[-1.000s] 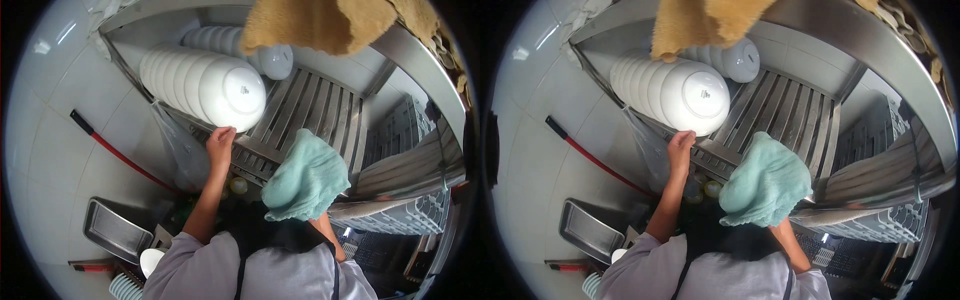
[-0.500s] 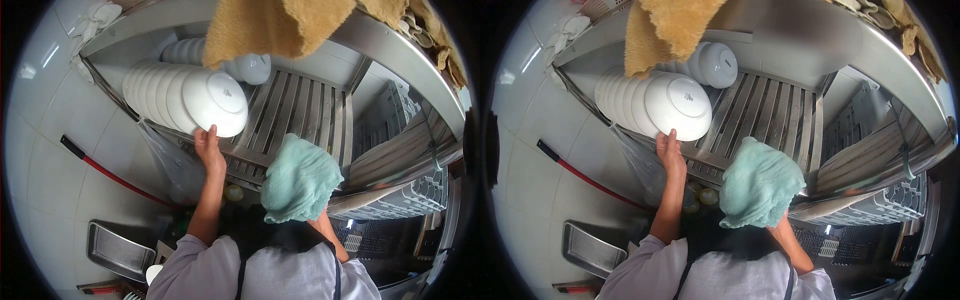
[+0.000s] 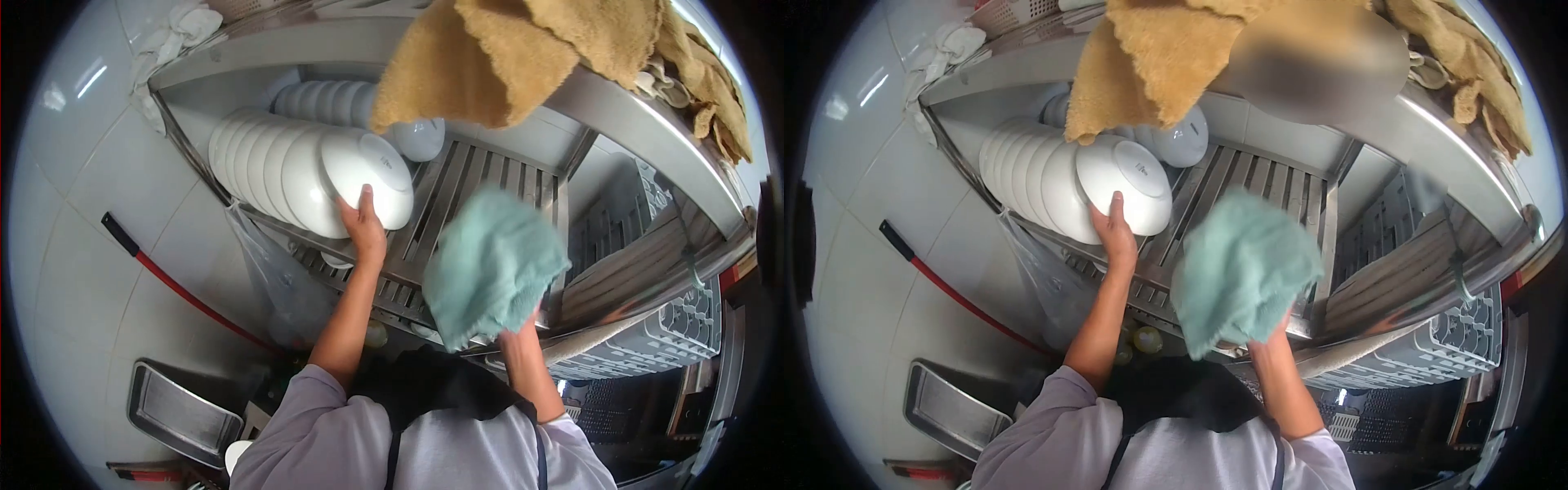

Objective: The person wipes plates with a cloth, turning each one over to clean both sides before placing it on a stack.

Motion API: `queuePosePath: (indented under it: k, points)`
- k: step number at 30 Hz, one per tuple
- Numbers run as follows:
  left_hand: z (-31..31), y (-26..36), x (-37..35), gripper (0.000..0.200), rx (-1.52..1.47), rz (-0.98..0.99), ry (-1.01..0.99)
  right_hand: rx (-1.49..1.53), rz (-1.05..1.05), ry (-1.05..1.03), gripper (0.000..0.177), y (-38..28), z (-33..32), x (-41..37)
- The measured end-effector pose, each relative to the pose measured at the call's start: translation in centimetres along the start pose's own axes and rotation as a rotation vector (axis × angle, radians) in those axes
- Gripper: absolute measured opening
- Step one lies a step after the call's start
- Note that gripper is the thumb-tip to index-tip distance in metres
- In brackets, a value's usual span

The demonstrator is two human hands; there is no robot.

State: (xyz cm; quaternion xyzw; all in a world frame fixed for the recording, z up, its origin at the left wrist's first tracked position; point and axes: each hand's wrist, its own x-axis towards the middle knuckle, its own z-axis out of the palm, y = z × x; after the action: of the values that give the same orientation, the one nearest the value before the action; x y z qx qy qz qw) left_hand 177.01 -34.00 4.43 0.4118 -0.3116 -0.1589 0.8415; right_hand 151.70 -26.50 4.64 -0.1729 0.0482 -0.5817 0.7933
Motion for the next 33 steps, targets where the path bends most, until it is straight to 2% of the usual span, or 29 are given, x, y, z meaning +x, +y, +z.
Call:
queuePosePath:
  k: [1,3,4,5,6,7,8,9,11,12,13,14,15,17,19,21,22,23,25,26,27,28,30,33]
  points:
    - [-0.2,0.7,0.0,0.04,0.066,-0.015,-0.028,-0.027,-0.052,-0.077,0.073,-0.3,1.0,1.6]
    - [-0.3,1.8,-0.7,0.045,0.076,-0.05,-0.095,-0.627,-0.237,0.07,0.078,1.2,4.2,3.0]
    - [-0.4,2.9,-1.4,0.049,0.094,-0.075,-0.149,-0.964,-0.372,-0.085,0.084,2.7,4.8,4.4]
    - [-1.6,2.8,-2.7,0.055,0.075,-0.005,-0.275,-1.307,-0.545,-0.232,0.085,4.1,7.0,5.2]
    - [-2.6,2.3,-3.8,0.058,0.099,0.064,-0.313,-1.604,-0.788,-0.344,0.087,5.4,9.1,6.0]
    - [-3.7,1.9,-4.9,0.061,0.121,0.135,-0.348,-1.817,-0.877,-0.461,0.079,6.3,11.5,6.3]
    - [-4.6,1.2,-5.7,0.061,0.189,0.208,-0.293,-2.028,-0.958,-0.585,0.07,6.7,13.1,6.9]
    - [-5.4,0.6,-6.2,0.061,0.26,0.283,-0.236,-1.985,-0.969,-0.563,0.067,6.6,14.0,7.7]
    - [-4.9,4.3,-5.5,0.057,0.222,0.242,-0.317,-1.891,-0.993,-0.538,0.06,6.3,15.5,10.2]
    - [-3.6,9.3,-4.9,0.053,0.116,0.112,-0.451,-1.785,-0.641,-0.442,0.057,5.5,15.7,11.5]
    - [-3.1,11.2,-4.7,0.036,0.054,0.057,-0.367,-1.651,-0.306,-0.347,0.055,4.5,15.8,13.1]
    - [-3.4,11.6,-4.5,0.032,-0.081,0.024,-0.327,-1.832,-0.157,-0.121,0.048,4.6,14.5,15.6]
    - [-3.7,12.1,-4.5,0.033,-0.101,0.009,-0.308,-1.54,-0.526,-0.114,0.044,5.4,11.4,17.3]
    - [-4.3,12.4,-4.1,0.035,-0.109,0.0,-0.27,-1.597,-0.484,-0.137,0.046,5.8,8.7,15.9]
    - [-5.2,11.5,-4.2,0.036,-0.084,-0.008,-0.229,-1.709,-0.813,-0.162,0.048,7.6,6.9,12.1]
    - [-6.4,9.7,-4.2,0.039,-0.051,0.036,-0.22,-1.754,-0.925,-0.291,0.052,9.1,5.6,8.1]
    - [-6.8,8.9,-4.1,0.04,-0.035,0.06,-0.226,-1.698,-0.88,-0.346,0.053,10.1,6.9,5.8]
    - [-8.6,8.9,-3.5,0.046,0.458,0.441,-0.373,-1.782,-0.903,-0.482,0.053,10.3,8.0,4.5]
    - [-10.8,6.9,-4.4,0.043,0.911,0.707,-0.297,-1.78,-0.963,-0.614,0.052,8.8,12.0,5.3]
    - [-8.7,8.7,-4.9,0.043,0.618,0.426,-0.282,-1.781,-0.991,-0.677,0.051,8.1,13.3,6.7]
    - [-6.5,10.5,-5.4,0.043,0.18,0.16,-0.194,-1.741,-0.993,-0.613,0.052,7.6,13.9,8.6]
    - [-4.5,12.3,-5.9,0.044,-0.19,-0.02,-0.03,-1.7,-0.993,-0.554,0.053,7.2,14.3,10.6]
    - [-5.3,14.9,-5.4,0.037,0.028,0.05,-0.274,-1.455,-0.317,-0.335,0.053,5.8,11.6,15.2]
    - [-5.2,15.7,-4.3,0.038,-0.089,-0.01,-0.225,-1.382,-0.413,-0.199,0.054,5.8,8.0,15.0]
